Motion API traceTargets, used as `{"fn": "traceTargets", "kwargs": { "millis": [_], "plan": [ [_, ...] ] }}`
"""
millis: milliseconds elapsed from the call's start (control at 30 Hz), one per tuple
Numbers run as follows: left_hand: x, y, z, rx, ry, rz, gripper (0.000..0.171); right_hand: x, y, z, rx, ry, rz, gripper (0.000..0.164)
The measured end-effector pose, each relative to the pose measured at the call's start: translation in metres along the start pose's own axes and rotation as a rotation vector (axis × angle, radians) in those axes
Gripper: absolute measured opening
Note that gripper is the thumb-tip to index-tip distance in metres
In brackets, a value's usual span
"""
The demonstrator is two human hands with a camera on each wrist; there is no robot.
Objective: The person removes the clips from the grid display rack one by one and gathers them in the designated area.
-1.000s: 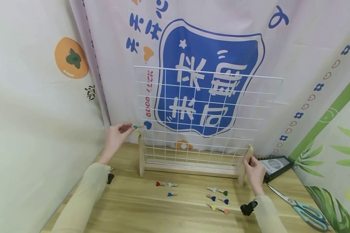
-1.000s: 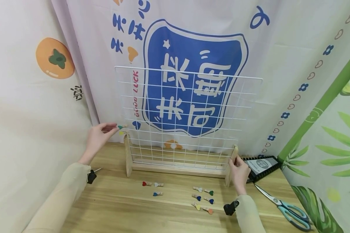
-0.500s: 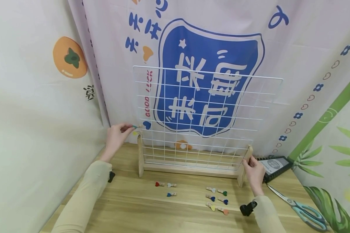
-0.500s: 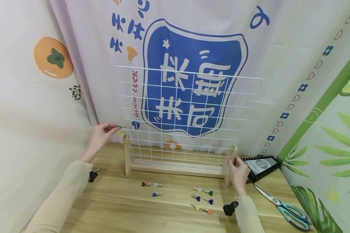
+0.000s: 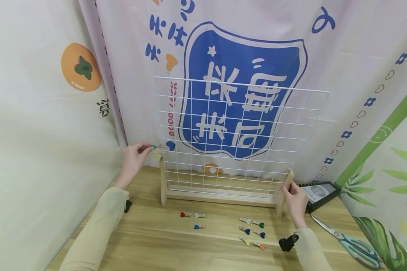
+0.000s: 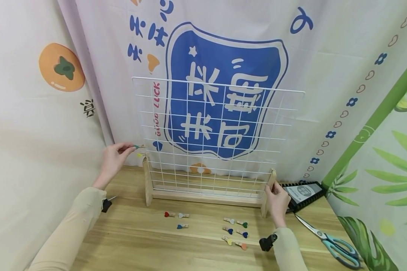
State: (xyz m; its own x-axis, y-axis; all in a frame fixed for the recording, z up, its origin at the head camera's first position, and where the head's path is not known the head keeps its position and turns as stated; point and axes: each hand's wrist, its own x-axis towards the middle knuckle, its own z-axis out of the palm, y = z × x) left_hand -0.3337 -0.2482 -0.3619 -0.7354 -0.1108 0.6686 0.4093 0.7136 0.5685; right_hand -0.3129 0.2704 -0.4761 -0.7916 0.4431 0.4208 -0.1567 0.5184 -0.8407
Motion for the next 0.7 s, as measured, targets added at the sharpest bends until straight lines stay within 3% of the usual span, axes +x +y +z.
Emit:
{"fn": "traceTargets", "kwargs": {
  "millis": [233, 400, 500, 700],
  "plan": [
    [-0.005, -0.002, -0.011, -0.067, 0.011, -0.083, 0.017, 0.001, 0.002, 0.0, -0.022, 0.002, 0.009, 0.036],
    [-0.015, -0.002, -0.014, -0.058, 0.026, -0.074, 0.016, 0.001, 0.002, 0.0, -0.048, -0.003, 0.0, 0.037],
    [-0.026, -0.002, -0.015, -0.029, -0.006, -0.074, 0.016, 0.001, 0.002, 0.001, -0.05, -0.006, 0.003, 0.037],
    [-0.053, -0.002, -0.008, -0.001, -0.132, -0.107, 0.018, 0.0, 0.002, 0.0, -0.047, -0.009, 0.007, 0.036]
  ]
}}
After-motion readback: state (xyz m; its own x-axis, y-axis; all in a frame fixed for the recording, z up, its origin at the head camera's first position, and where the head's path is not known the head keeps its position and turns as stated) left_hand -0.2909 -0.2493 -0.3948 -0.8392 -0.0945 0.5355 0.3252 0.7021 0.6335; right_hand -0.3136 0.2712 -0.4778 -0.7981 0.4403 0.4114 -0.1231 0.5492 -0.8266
